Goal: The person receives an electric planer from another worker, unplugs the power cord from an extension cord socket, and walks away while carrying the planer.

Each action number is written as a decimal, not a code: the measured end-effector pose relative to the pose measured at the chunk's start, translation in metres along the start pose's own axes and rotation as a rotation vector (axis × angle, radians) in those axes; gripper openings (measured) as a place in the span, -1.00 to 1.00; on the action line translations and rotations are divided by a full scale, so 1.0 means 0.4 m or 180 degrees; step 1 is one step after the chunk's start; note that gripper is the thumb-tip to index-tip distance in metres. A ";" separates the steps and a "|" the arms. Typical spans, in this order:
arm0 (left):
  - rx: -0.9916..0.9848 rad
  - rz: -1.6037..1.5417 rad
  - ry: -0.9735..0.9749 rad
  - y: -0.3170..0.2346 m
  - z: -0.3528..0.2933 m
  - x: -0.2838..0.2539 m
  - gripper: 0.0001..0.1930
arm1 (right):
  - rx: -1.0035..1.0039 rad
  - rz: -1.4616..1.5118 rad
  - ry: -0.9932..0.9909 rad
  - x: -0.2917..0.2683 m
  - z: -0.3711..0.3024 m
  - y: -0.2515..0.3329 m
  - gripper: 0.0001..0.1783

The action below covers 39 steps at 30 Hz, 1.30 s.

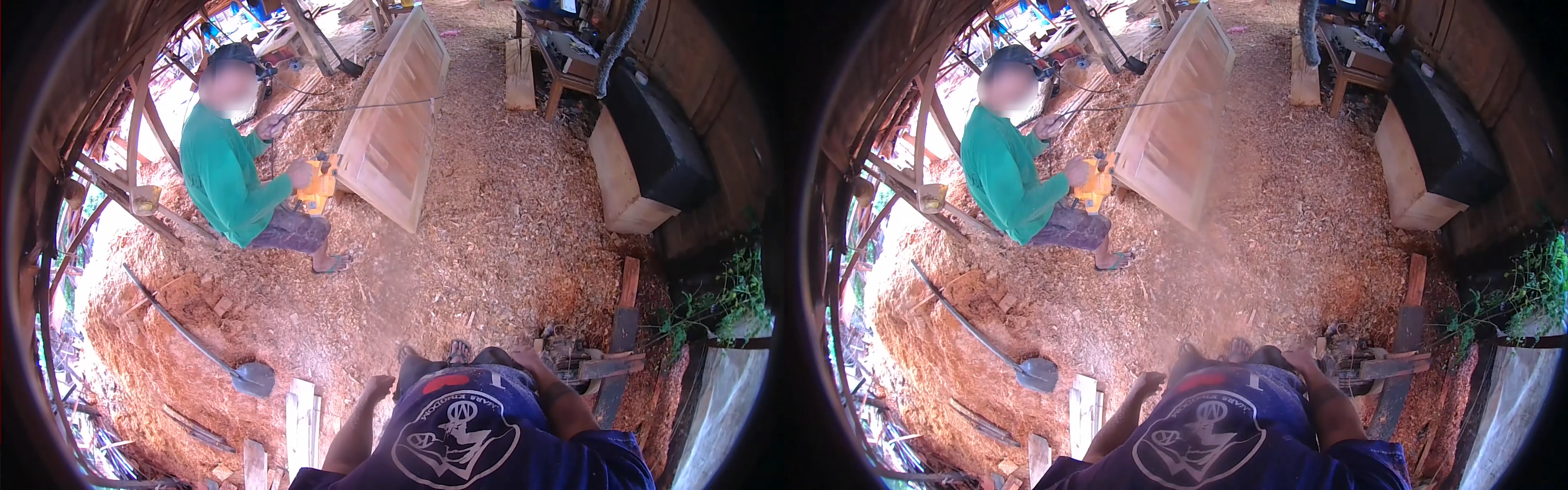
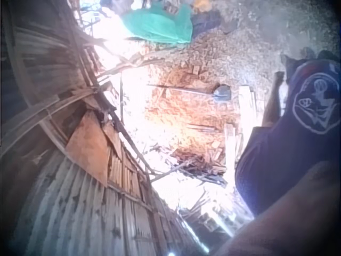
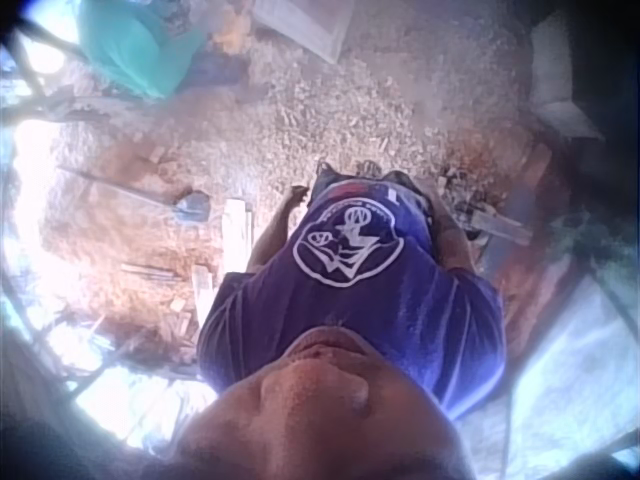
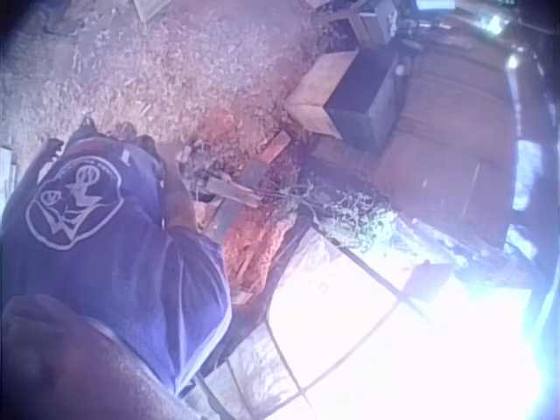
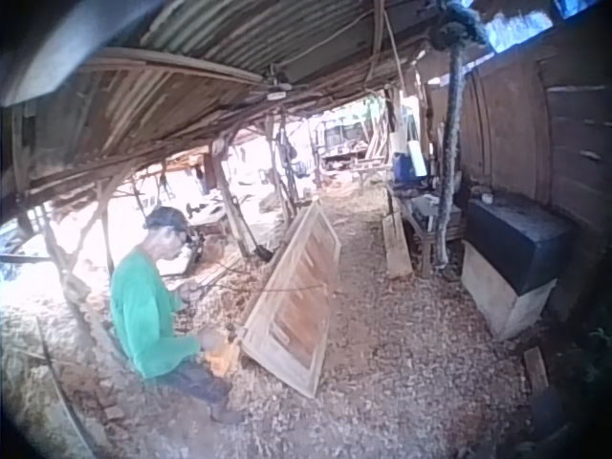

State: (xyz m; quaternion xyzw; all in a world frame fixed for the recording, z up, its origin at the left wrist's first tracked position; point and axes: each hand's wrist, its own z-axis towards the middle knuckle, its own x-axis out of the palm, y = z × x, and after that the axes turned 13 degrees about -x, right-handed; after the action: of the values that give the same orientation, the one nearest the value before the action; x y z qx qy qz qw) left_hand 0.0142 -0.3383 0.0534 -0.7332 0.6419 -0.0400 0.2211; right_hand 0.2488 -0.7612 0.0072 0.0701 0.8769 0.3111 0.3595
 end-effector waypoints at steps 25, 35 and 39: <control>0.0121 0.0316 -0.0030 -0.029 -0.008 0.007 -0.67 | 0.0003 0.0208 0.0068 -0.016 -0.015 0.019 -0.66; 0.0082 0.0312 -0.0052 -0.015 0.015 0.003 -0.67 | 0.0049 -0.0027 -0.0055 0.009 0.008 -0.012 -0.67; 0.0026 0.0252 -0.0024 -0.020 0.007 0.001 -0.68 | 0.0002 0.0119 -0.0005 0.005 0.003 -0.004 -0.66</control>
State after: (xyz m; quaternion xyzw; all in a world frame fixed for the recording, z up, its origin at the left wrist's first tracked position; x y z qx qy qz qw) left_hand 0.0225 -0.3372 0.0536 -0.7064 0.6694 -0.0310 0.2279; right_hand 0.2485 -0.7612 0.0045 0.0869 0.8753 0.3175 0.3543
